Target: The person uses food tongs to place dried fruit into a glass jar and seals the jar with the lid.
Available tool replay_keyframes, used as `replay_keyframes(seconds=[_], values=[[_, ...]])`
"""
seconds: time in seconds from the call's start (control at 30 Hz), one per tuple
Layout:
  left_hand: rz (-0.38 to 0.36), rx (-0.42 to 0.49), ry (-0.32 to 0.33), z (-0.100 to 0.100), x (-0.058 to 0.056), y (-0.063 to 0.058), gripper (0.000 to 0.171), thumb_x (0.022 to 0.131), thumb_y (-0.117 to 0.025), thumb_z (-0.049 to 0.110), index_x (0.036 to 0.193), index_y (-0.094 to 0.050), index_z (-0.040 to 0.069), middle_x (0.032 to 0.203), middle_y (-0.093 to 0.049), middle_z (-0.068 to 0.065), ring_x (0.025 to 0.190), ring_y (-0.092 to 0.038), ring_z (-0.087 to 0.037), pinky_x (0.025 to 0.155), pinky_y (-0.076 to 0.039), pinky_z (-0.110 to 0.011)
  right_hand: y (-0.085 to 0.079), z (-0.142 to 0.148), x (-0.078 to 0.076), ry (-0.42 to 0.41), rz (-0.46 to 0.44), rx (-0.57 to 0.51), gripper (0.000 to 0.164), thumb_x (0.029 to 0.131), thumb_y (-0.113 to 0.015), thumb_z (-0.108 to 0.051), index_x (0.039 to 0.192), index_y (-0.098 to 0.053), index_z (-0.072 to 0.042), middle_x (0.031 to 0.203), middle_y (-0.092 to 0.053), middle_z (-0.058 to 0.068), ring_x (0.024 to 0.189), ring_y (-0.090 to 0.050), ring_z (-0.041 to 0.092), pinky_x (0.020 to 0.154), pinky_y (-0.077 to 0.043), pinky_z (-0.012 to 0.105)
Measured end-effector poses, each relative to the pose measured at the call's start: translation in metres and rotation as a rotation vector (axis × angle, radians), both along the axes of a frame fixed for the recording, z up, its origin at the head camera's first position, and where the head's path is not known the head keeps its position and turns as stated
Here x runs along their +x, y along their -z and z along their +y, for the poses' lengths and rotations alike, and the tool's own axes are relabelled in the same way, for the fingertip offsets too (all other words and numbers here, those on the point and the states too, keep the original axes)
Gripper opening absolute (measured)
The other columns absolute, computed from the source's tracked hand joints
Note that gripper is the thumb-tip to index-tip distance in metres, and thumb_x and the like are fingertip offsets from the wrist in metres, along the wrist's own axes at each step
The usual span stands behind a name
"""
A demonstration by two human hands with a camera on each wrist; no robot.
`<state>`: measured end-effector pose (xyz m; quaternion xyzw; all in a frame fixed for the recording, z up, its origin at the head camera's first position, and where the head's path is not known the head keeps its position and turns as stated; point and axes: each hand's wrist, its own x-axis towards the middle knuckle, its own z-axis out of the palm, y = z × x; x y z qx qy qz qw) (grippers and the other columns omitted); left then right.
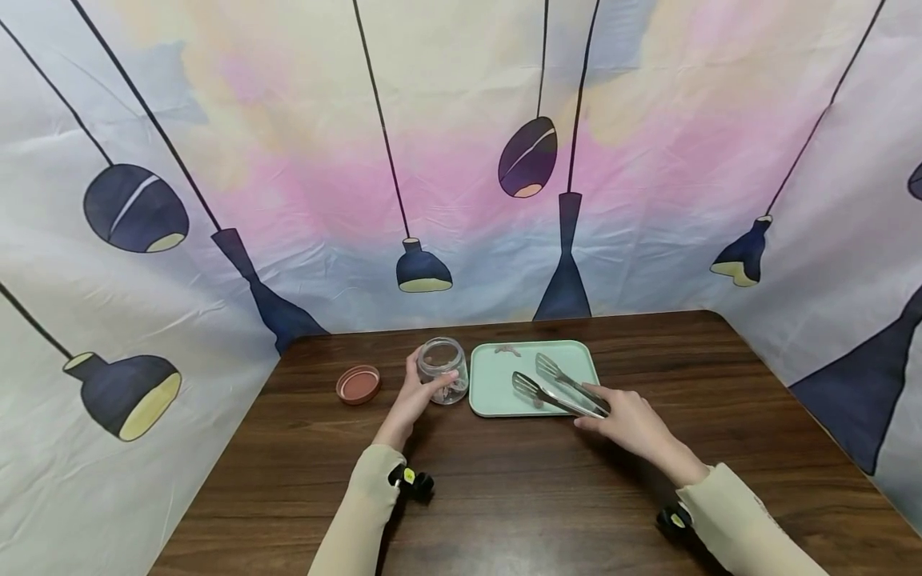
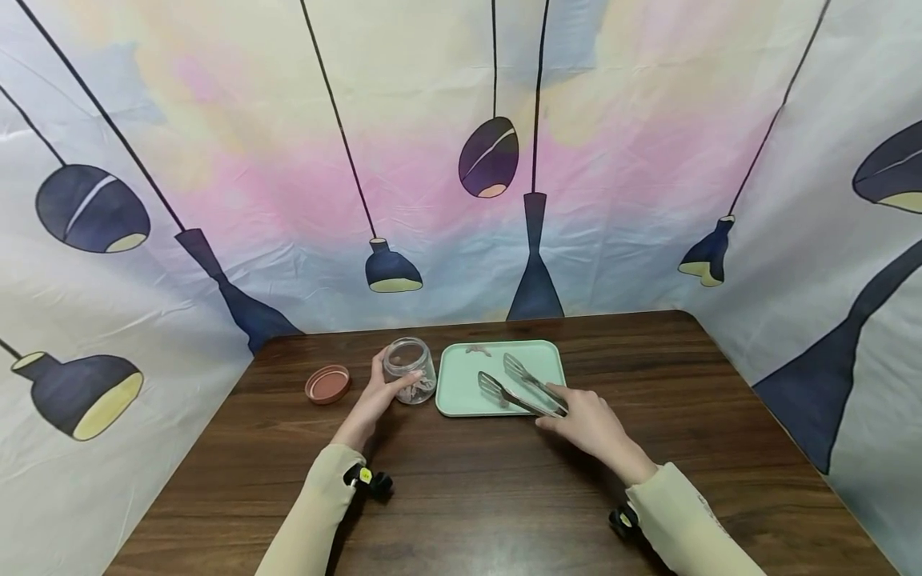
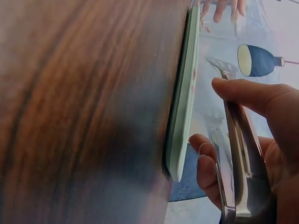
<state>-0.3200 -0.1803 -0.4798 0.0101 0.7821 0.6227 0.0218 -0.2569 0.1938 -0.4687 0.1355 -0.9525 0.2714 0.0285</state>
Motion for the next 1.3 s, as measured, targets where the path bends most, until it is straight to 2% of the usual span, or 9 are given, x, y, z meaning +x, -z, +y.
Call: replay_keyframes(seconds=[0.17,0.23,0.3,0.37,0.47,0.53,0.67,0.8,1.3], values=[[-0.016,0.013,0.000,-0.002,-0.003,0.003,0.102,0.084,-0.079,0.051,0.159,-0.014,0.028,0.157,-0.028,-0.012,0.146,-0.027,-0.034,0.114,-0.023,-0.061,-0.001,0.000,0.008,0.020,-0.007,0.052,0.067,0.086,-0.078,-0.044,0.139,-0.061,-0.008,0.119,-0.068,0.024,0.094,-0.069,0.031,0.072,-0.052,0.049],[-0.024,0.019,-0.001,-0.002,-0.003,0.003,0.101,0.083,-0.080,0.050,0.158,-0.015,0.030,0.157,-0.028,-0.010,0.147,-0.026,-0.033,0.115,-0.023,-0.059,-0.001,-0.001,0.010,0.032,-0.014,0.074,0.067,0.086,-0.079,-0.044,0.139,-0.061,-0.007,0.109,-0.071,0.022,0.085,-0.067,0.027,0.067,-0.050,0.045],[-0.022,0.017,0.003,-0.002,-0.002,0.003,0.101,0.084,-0.080,0.050,0.158,-0.014,0.029,0.158,-0.027,-0.011,0.147,-0.026,-0.034,0.114,-0.024,-0.060,-0.002,-0.001,0.012,0.042,-0.034,0.085,0.069,0.086,-0.079,-0.043,0.141,-0.060,-0.007,0.088,-0.072,0.018,0.072,-0.063,0.022,0.062,-0.047,0.042],[-0.015,0.015,0.005,-0.002,-0.001,0.003,0.101,0.084,-0.079,0.049,0.159,-0.014,0.028,0.158,-0.027,-0.012,0.147,-0.025,-0.034,0.113,-0.024,-0.061,-0.003,-0.002,0.014,0.041,-0.040,0.094,0.070,0.086,-0.078,-0.044,0.142,-0.058,-0.008,0.073,-0.066,0.010,0.066,-0.059,0.019,0.060,-0.046,0.041],[-0.008,0.014,0.005,-0.001,0.001,0.001,0.101,0.085,-0.079,0.048,0.159,-0.014,0.027,0.158,-0.027,-0.013,0.147,-0.026,-0.036,0.113,-0.025,-0.062,-0.003,-0.003,0.017,0.036,-0.051,0.103,0.071,0.087,-0.078,-0.044,0.145,-0.056,-0.009,0.061,-0.057,0.002,0.059,-0.055,0.019,0.056,-0.044,0.040],[-0.011,0.016,0.001,0.000,0.002,0.001,0.100,0.085,-0.079,0.048,0.159,-0.014,0.028,0.158,-0.028,-0.013,0.147,-0.026,-0.035,0.113,-0.024,-0.062,-0.003,-0.003,0.019,0.032,-0.034,0.112,0.069,0.087,-0.078,-0.043,0.145,-0.056,-0.011,0.061,-0.054,0.000,0.057,-0.053,0.017,0.054,-0.042,0.038],[-0.016,0.020,-0.002,0.001,0.002,0.000,0.100,0.085,-0.079,0.048,0.158,-0.015,0.029,0.157,-0.029,-0.013,0.147,-0.025,-0.034,0.114,-0.024,-0.061,-0.001,-0.005,0.022,0.020,-0.010,0.094,0.062,0.089,-0.078,-0.035,0.144,-0.058,-0.014,0.052,-0.045,0.000,0.048,-0.035,0.013,0.048,-0.032,0.032],[-0.009,0.020,-0.002,0.001,0.002,0.000,0.099,0.085,-0.079,0.047,0.159,-0.015,0.028,0.157,-0.028,-0.014,0.147,-0.025,-0.035,0.114,-0.024,-0.061,0.000,-0.007,0.024,-0.001,0.034,0.085,0.056,0.089,-0.079,-0.030,0.141,-0.062,-0.017,0.048,-0.041,-0.002,0.047,-0.023,0.010,0.046,-0.025,0.029],[-0.004,0.021,-0.001,0.001,0.003,-0.002,0.102,0.084,-0.080,0.049,0.159,-0.014,0.026,0.158,-0.028,-0.016,0.146,-0.027,-0.036,0.113,-0.024,-0.062,0.003,-0.005,0.026,-0.044,0.084,0.070,0.050,0.090,-0.078,-0.022,0.138,-0.065,-0.021,0.046,-0.039,-0.006,0.045,-0.020,0.007,0.047,-0.024,0.027]])
